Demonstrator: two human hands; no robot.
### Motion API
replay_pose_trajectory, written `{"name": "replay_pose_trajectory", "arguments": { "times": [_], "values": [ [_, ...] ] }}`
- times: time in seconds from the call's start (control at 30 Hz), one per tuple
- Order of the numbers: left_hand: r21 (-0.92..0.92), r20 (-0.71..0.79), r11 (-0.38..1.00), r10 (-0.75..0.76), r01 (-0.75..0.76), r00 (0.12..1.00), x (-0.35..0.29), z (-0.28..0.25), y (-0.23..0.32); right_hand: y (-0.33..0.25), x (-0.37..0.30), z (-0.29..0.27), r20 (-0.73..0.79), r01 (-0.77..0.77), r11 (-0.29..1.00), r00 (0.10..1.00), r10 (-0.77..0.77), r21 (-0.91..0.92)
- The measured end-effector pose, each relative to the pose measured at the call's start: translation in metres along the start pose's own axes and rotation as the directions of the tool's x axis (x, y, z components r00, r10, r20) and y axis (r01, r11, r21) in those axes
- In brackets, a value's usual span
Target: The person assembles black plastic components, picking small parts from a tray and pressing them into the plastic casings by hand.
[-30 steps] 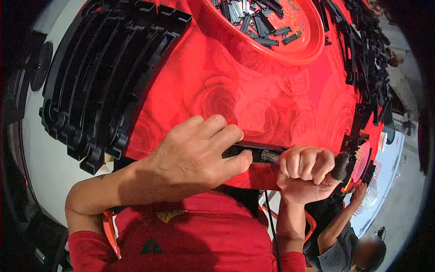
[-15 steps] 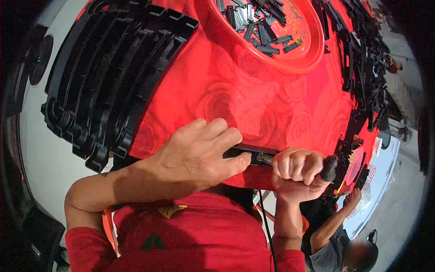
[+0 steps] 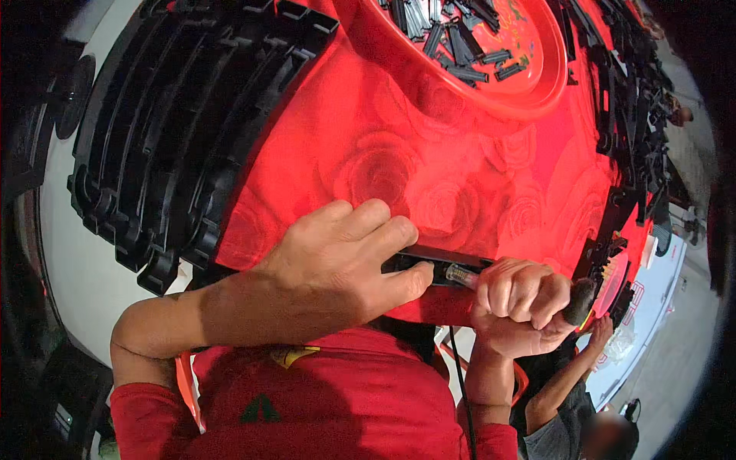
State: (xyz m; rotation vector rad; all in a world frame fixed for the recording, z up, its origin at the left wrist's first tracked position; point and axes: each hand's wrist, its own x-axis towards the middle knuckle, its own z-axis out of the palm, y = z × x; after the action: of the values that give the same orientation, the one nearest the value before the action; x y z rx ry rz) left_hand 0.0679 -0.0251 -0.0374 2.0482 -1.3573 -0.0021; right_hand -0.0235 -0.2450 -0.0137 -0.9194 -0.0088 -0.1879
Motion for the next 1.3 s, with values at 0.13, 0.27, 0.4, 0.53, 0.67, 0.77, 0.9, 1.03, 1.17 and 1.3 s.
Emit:
{"name": "replay_pose_trajectory", "arguments": {
  "times": [0.13, 0.27, 0.4, 0.53, 0.67, 0.77, 0.9, 1.03, 1.17, 1.3],
  "values": [
    [0.019, 0.006, 1.0, -0.002, 0.002, 1.0, -0.003, 0.003, 0.0, 0.002, -0.003, -0.003, -0.004, 0.014, 1.0, 1.0, -0.014, -0.016],
    [0.03, 0.037, 1.0, -0.002, 0.001, 0.999, 0.0, 0.0, 0.003, 0.002, -0.002, -0.004, -0.003, -0.009, 1.0, 1.0, 0.009, 0.011],
    [0.033, 0.048, 0.999, 0.0, -0.002, 0.999, 0.001, 0.001, 0.003, -0.003, 0.0, -0.001, 0.028, -0.06, 0.996, 0.998, 0.061, -0.061],
    [0.059, 0.052, 0.998, -0.018, 0.015, 0.998, 0.002, 0.002, 0.005, -0.004, -0.001, 0.007, 0.015, -0.057, 0.989, 0.998, 0.06, -0.134],
    [0.028, 0.045, 0.999, -0.033, 0.032, 0.998, 0.005, 0.0, 0.006, -0.002, 0.0, 0.016, 0.007, -0.02, 0.98, 1.0, 0.022, -0.198],
    [0.032, 0.044, 0.999, -0.017, 0.016, 0.999, 0.004, 0.001, 0.006, -0.004, -0.003, 0.018, -0.01, -0.02, 0.972, 1.0, 0.018, -0.233],
    [0.01, 0.021, 1.0, 0.01, -0.011, 1.0, 0.001, 0.001, 0.003, 0.003, -0.008, 0.014, 0.022, 0.023, 0.972, 1.0, -0.018, -0.233],
    [-0.015, 0.02, 0.999, 0.03, -0.029, 0.999, -0.004, 0.001, -0.003, 0.009, 0.001, -0.002, -0.122, -0.102, 0.981, 0.985, 0.123, 0.167],
    [0.012, 0.002, 0.996, 0.09, -0.09, 0.996, -0.004, 0.003, -0.006, 0.007, -0.003, -0.008, 0.009, -0.054, 0.996, 0.999, 0.054, 0.07],
    [-0.015, 0.013, 0.998, 0.059, -0.059, 0.998, -0.004, -0.001, -0.003, 0.009, -0.002, 0.002, 0.065, -0.036, 0.998, 0.997, 0.039, -0.052]
  ]
}}
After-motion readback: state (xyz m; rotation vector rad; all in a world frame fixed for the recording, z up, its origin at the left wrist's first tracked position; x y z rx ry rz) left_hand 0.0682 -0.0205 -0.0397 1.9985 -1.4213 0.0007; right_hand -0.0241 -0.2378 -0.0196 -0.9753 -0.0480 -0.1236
